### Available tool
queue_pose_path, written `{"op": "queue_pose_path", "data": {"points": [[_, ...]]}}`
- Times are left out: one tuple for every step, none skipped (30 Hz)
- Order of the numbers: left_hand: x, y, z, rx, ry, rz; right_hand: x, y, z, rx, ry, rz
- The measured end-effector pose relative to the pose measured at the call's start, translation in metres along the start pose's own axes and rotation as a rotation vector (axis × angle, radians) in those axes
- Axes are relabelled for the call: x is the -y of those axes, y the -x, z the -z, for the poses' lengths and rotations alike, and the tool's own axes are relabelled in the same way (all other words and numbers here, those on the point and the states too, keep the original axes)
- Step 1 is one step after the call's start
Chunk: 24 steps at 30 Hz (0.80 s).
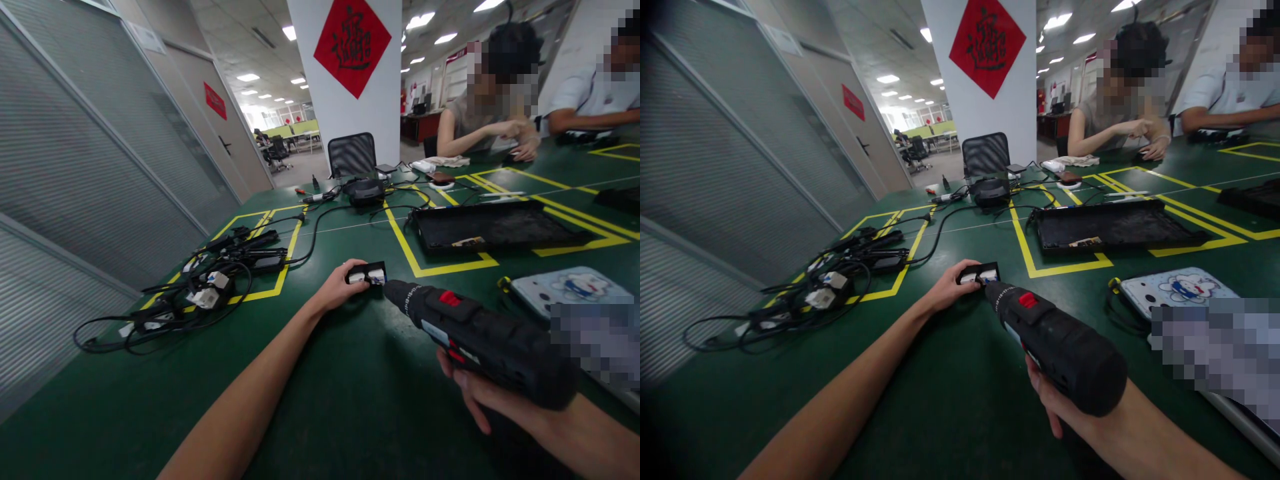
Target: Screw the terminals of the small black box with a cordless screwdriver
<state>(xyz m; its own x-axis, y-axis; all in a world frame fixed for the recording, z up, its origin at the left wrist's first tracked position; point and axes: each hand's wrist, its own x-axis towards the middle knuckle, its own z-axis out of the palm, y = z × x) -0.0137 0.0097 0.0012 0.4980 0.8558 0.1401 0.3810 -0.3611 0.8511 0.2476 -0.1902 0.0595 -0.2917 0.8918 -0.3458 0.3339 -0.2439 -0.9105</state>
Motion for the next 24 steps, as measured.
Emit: {"op": "queue_pose_path", "data": {"points": [[0.001, 0.000, 0.000, -0.003, -0.004, -0.004, 0.000, -0.001, 0.001, 0.012, -0.010, 0.024], [0.001, 0.000, 0.000, -0.007, -0.009, -0.007, 0.000, -0.001, 0.002, 0.023, -0.015, 0.046], [0.002, 0.000, 0.000, -0.007, -0.014, -0.007, 0.001, -0.001, 0.002, 0.036, -0.011, 0.059], [0.002, 0.000, 0.001, -0.006, -0.016, -0.007, 0.002, -0.001, 0.003, 0.040, 0.000, 0.061], [0.002, 0.000, 0.001, -0.004, -0.015, -0.005, 0.004, 0.000, 0.004, 0.039, 0.012, 0.055], [0.002, -0.001, 0.001, -0.004, -0.014, -0.002, 0.005, 0.001, 0.004, 0.043, 0.023, 0.052], [0.002, 0.000, 0.001, -0.003, -0.012, 0.001, 0.007, 0.001, 0.004, 0.040, 0.029, 0.050], [0.001, 0.000, 0.001, -0.003, -0.010, 0.004, 0.007, 0.001, 0.004, 0.032, 0.032, 0.048], [0.001, 0.000, 0.001, -0.002, -0.006, 0.006, 0.008, 0.001, 0.004, 0.026, 0.035, 0.048], [0.000, 0.000, 0.001, 0.001, -0.001, 0.007, 0.007, 0.001, 0.005, 0.019, 0.038, 0.047], [0.000, 0.000, 0.001, 0.007, 0.007, 0.006, 0.007, 0.000, 0.005, 0.016, 0.040, 0.044], [0.000, 0.000, 0.001, 0.014, 0.016, 0.004, 0.006, -0.001, 0.005, 0.016, 0.040, 0.043], [-0.001, 0.000, 0.001, 0.018, 0.025, 0.001, 0.005, -0.001, 0.005, 0.023, 0.037, 0.048], [-0.001, 0.000, 0.001, 0.021, 0.031, 0.000, 0.005, -0.002, 0.005, 0.032, 0.032, 0.055], [0.000, 0.000, 0.001, 0.025, 0.034, 0.000, 0.005, -0.002, 0.005, 0.037, 0.024, 0.057], [0.000, 0.000, 0.000, 0.029, 0.037, 0.000, 0.005, -0.002, 0.006, 0.037, 0.020, 0.055], [0.000, 0.000, 0.000, 0.032, 0.039, 0.000, 0.005, -0.001, 0.006, 0.035, 0.016, 0.049], [0.001, -0.001, 0.000, 0.035, 0.041, 0.000, 0.006, -0.001, 0.005, 0.026, 0.014, 0.044], [0.002, -0.001, 0.000, 0.040, 0.044, -0.001, 0.005, -0.001, 0.005, 0.019, 0.014, 0.040], [0.002, -0.001, 0.000, 0.041, 0.048, -0.002, 0.005, -0.001, 0.005, 0.013, 0.013, 0.041], [0.003, -0.002, 0.000, 0.040, 0.050, -0.003, 0.003, -0.002, 0.004, 0.008, 0.016, 0.046], [0.004, -0.002, 0.000, 0.038, 0.050, -0.003, 0.002, -0.002, 0.004, 0.002, 0.022, 0.054], [0.004, -0.002, 0.000, 0.037, 0.049, 0.000, -0.001, -0.003, 0.004, 0.002, 0.025, 0.058], [0.004, -0.002, 0.000, 0.036, 0.046, 0.005, -0.003, -0.004, 0.003, 0.003, 0.029, 0.058]]}}
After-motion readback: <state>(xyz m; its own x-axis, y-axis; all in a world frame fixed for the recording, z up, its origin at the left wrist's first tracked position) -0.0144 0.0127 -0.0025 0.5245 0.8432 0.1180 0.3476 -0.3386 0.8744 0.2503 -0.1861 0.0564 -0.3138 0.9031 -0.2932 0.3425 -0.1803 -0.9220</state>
